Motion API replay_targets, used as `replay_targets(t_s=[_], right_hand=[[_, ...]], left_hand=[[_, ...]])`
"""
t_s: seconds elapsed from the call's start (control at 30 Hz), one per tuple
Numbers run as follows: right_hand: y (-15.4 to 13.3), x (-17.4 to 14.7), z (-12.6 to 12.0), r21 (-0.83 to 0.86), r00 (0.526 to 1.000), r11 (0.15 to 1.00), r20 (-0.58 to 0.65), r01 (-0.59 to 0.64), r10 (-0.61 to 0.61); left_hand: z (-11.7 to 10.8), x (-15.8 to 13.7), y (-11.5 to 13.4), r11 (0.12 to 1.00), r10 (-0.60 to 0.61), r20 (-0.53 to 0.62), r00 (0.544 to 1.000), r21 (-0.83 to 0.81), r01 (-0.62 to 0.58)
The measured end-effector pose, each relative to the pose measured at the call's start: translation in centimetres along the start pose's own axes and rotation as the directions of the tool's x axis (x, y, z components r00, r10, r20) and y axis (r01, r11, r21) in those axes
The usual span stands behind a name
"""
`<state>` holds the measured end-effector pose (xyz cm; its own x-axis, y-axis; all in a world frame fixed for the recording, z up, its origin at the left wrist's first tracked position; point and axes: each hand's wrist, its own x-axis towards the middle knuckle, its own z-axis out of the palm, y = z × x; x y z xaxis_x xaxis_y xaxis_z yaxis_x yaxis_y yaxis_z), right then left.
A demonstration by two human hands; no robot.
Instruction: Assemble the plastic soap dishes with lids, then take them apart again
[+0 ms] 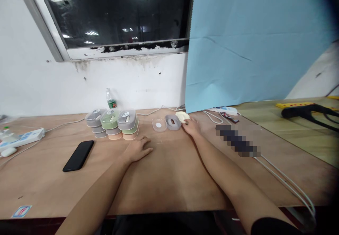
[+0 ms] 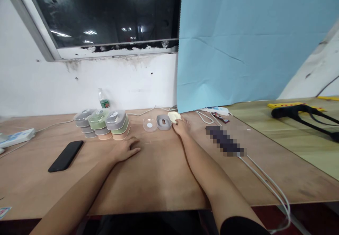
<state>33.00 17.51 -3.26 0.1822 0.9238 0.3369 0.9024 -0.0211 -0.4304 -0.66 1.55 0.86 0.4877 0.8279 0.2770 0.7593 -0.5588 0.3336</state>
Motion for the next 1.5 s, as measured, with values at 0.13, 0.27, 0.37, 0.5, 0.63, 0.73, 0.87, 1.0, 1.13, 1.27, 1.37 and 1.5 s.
replay_targets(t_s=[0.13,0.27,0.37,0.5,0.63,0.73,0.87,1.0,1.13,1.27,1.37,1.5], right_hand=[[0.2,0.2,-0.2,0.076,0.998,0.996,-0.042,-0.038,0.041],[-0.7,-0.5,-1.4,0.18,0.976,0.981,-0.19,-0.069,0.103],[-2.6,-1.9,-2.7,0.249,0.933,0.962,-0.361,0.112,-0.015],[-5.9,-5.0,-3.5,0.319,0.869,0.83,-0.359,0.458,-0.341],[-9.0,-8.3,-3.6,0.4,0.692,0.59,-0.184,0.702,-0.698],[-10.5,-9.9,-3.5,0.462,0.558,0.475,-0.055,0.749,-0.828],[-11.0,-10.0,-3.2,0.47,0.517,0.439,-0.043,0.766,-0.855],[-10.2,-8.4,-2.3,0.37,0.693,0.608,-0.159,0.702,-0.703],[-8.8,-6.7,-1.3,0.218,0.838,0.809,-0.128,0.546,-0.531],[-7.8,-5.9,-0.7,0.077,0.923,0.92,-0.054,0.384,-0.38],[-7.6,-5.6,-0.5,0.041,0.946,0.945,-0.008,0.324,-0.324],[-7.5,-5.4,-0.4,0.044,0.962,0.961,0.005,0.273,-0.274]], left_hand=[[0.2,0.0,-0.9,0.998,-0.05,0.01,0.999,-0.045,0.05],[0.3,-0.1,-1.4,0.995,-0.073,0.031,0.997,-0.072,0.075],[0.3,-0.2,-1.3,0.99,-0.086,0.032,0.996,-0.107,0.089],[0.2,-0.3,-1.3,0.983,-0.137,-0.076,0.988,-0.137,0.125],[-0.1,-0.3,-1.4,0.98,-0.153,-0.212,0.965,-0.157,0.121],[0.0,-0.2,-1.5,0.985,-0.135,-0.186,0.973,-0.128,0.112],[0.3,0.0,-1.6,0.993,-0.064,-0.032,0.997,-0.104,0.06],[0.2,-0.1,-1.4,0.994,-0.071,-0.016,0.997,-0.083,0.069],[-0.2,-0.2,-1.0,0.992,-0.085,0.0,0.996,-0.093,0.085],[-0.2,-0.2,-1.1,0.989,-0.098,0.014,0.995,-0.105,0.099],[0.0,-0.1,-1.4,0.989,-0.104,0.015,0.994,-0.106,0.105],[0.4,0.0,-1.7,0.988,-0.119,0.004,0.993,-0.101,0.119]])
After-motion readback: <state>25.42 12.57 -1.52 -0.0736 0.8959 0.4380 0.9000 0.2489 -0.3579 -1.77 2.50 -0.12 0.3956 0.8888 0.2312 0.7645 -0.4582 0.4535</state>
